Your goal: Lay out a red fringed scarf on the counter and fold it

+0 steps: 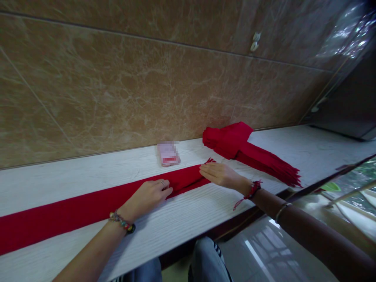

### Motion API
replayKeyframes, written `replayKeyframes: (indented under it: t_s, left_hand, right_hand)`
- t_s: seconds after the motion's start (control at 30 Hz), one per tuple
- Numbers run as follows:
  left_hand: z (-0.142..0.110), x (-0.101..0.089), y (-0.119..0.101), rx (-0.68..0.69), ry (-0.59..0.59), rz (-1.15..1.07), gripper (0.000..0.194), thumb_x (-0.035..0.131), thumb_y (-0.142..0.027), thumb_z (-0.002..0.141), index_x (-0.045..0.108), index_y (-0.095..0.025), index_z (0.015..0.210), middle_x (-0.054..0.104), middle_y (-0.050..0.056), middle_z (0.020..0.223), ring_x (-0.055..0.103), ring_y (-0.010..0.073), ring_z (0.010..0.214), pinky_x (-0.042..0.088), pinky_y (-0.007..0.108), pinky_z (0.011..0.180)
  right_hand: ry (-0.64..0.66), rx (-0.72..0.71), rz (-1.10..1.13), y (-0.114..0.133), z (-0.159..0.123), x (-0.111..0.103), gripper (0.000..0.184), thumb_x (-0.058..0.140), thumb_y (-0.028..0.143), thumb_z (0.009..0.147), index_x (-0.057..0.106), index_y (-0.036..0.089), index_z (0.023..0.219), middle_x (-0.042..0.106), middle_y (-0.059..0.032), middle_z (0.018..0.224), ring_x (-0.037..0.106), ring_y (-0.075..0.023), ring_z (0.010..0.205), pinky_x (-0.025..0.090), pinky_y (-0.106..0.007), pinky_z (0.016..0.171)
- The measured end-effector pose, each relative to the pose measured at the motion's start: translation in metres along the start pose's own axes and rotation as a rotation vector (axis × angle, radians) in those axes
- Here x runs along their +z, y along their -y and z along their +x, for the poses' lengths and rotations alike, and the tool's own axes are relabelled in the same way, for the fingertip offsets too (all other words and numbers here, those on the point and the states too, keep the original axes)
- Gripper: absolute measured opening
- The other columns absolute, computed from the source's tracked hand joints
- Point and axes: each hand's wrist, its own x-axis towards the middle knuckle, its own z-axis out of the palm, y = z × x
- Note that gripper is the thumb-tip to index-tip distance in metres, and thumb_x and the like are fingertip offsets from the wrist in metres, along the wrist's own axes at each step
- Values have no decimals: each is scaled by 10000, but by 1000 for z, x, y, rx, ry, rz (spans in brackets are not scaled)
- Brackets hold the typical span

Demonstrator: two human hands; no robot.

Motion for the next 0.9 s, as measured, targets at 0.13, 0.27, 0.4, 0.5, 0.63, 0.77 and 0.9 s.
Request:
replayKeyframes:
  t_s: [0.13,0.27,0.4,0.5,0.63,0.77,0.9]
  left_hand:
    - [0,2,-2,29,48,-46,235,390,-158,866,602,-189,960,556,46,846,535,133,752,436,225,634]
    - [2,1,-4,-7,72,-65,284,396,-159,865,576,-226,1074,565,50,876,537,148,778,451,258,671]
    - [2,4,-4,-15,36,-114,299,369,-176,883,581,-230,1087,580,70,973,538,153,891,455,281,776]
    - [3,7,-5,-20,13,-133,302,339,-210,901,580,-201,1083,580,83,1061,537,154,957,458,293,826]
    - [6,7,-8,-89,17,-205,317,327,-245,908,579,-153,1076,588,105,1065,563,153,926,476,293,819]
    - [4,6,-7,-78,64,-315,300,368,-149,870,582,-176,1079,562,102,1092,551,159,970,470,294,831]
    - [-1,7,-5,-94,83,-409,298,397,-151,839,542,-195,1095,476,82,1244,420,175,1166,322,393,996]
  right_hand:
    - [6,-27,-25,10,-13,12,308,361,39,853,581,108,1056,640,-114,1024,571,-176,991,492,-346,851]
    - [2,-6,-10,13,-20,17,293,372,37,847,592,88,1033,640,-129,1012,577,-186,977,497,-344,833]
    - [-19,24,-9,10,-18,18,278,380,52,850,612,114,989,652,-117,968,582,-182,960,495,-362,833]
    - [-84,46,-10,6,-12,17,259,390,75,855,626,129,946,658,-108,942,582,-183,952,493,-380,840]
    - [-119,47,-13,4,-7,17,259,385,102,866,640,137,896,666,-94,916,591,-179,929,505,-372,827]
    - [-45,28,26,8,-13,17,274,366,104,873,633,106,934,660,-115,942,601,-176,910,522,-329,784]
    - [-11,107,70,13,-21,13,274,372,102,869,617,88,989,647,-131,990,592,-181,931,508,-332,805]
